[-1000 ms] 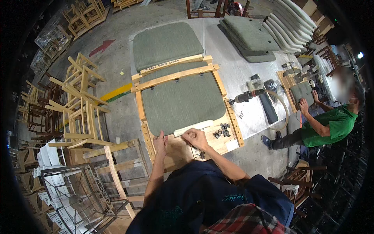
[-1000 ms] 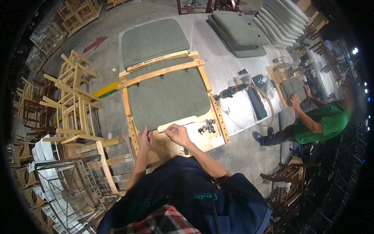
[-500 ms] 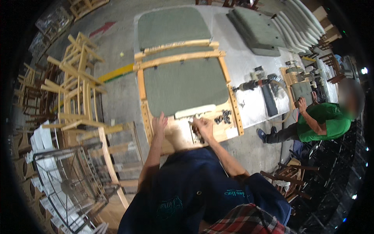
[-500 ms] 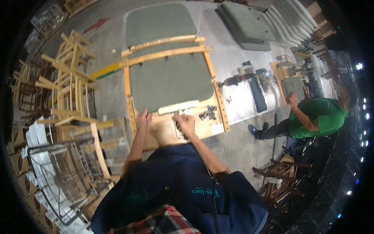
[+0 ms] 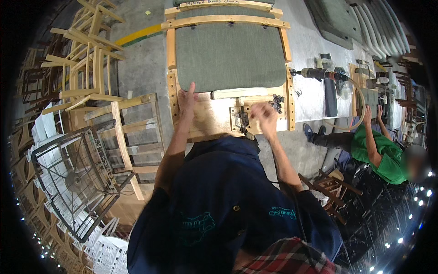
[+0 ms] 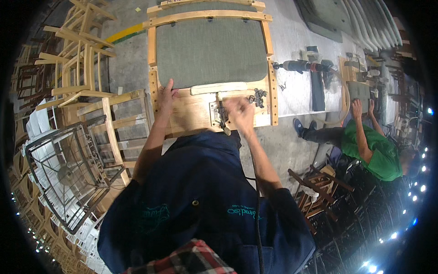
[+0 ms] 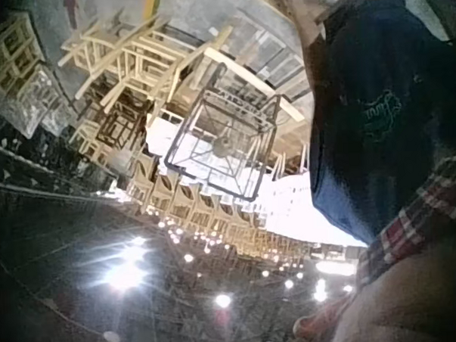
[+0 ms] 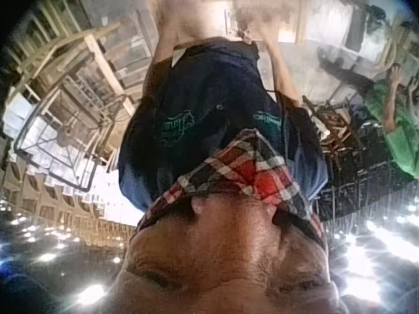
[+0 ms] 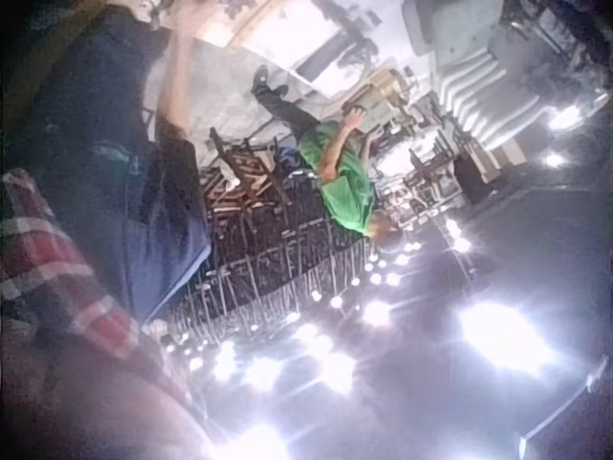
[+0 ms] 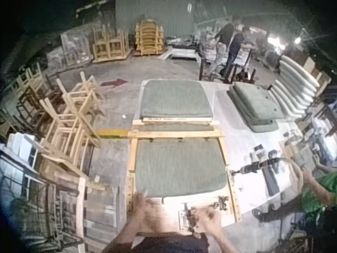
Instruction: The person attaches a fabric seat cushion to a wooden chair frame using a pneumatic drill and screws. They position the cushion, insert screws, and drive them in, repeating the process for multiple fasteners.
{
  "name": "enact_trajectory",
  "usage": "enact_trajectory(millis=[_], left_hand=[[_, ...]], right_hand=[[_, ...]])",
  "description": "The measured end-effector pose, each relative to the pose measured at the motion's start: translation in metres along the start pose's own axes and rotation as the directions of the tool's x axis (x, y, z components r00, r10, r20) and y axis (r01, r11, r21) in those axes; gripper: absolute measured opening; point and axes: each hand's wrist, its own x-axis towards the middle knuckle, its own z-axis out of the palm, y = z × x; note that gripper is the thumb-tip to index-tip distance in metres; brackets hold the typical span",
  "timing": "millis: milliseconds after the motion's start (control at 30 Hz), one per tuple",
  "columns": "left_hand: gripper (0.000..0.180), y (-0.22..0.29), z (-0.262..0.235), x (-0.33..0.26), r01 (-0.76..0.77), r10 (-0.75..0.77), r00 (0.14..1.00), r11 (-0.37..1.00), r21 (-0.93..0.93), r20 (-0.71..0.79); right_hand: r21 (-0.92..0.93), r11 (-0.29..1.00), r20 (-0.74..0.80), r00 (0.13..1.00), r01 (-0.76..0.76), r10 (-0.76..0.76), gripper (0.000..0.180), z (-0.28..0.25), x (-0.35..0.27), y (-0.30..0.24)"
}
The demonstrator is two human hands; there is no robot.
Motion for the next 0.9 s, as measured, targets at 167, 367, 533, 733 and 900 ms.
enact_trajectory(millis=[167, 367, 533, 733, 900], left_hand=[[0.075, 0.025, 0.010, -0.006, -0.037, 0.036, 0.995, 0.999, -0.002, -0.089], [0.108, 0.024, 0.021, 0.018, 0.070, 0.012, 0.951, 0.965, 0.251, -0.310], [0.117, 0.059, 0.021, -0.009, 0.099, -0.005, 0.949, 0.954, 0.284, -0.314], [0.110, 0.071, 0.011, 0.007, 0.173, -0.160, 0.979, 0.980, 0.096, -0.129], [0.101, 0.064, 0.003, 0.043, 0.132, -0.112, 0.989, 0.962, 0.240, -0.094]], right_hand=[[-0.299, 0.916, -0.487, 0.868, -0.269, 0.095, 0.085, -0.047, 0.108, 0.037], [0.003, 0.890, -0.440, 0.799, -0.456, 0.411, 0.104, -0.064, 0.172, 0.075], [-0.147, 0.878, -0.527, 0.787, -0.455, 0.319, 0.110, -0.077, 0.167, 0.049], [-0.172, 0.838, -0.311, 0.835, -0.518, 0.453, 0.120, -0.108, 0.195, 0.063], [-0.349, 0.798, -0.272, 0.868, -0.492, 0.416, 0.132, -0.084, 0.218, 0.053]])
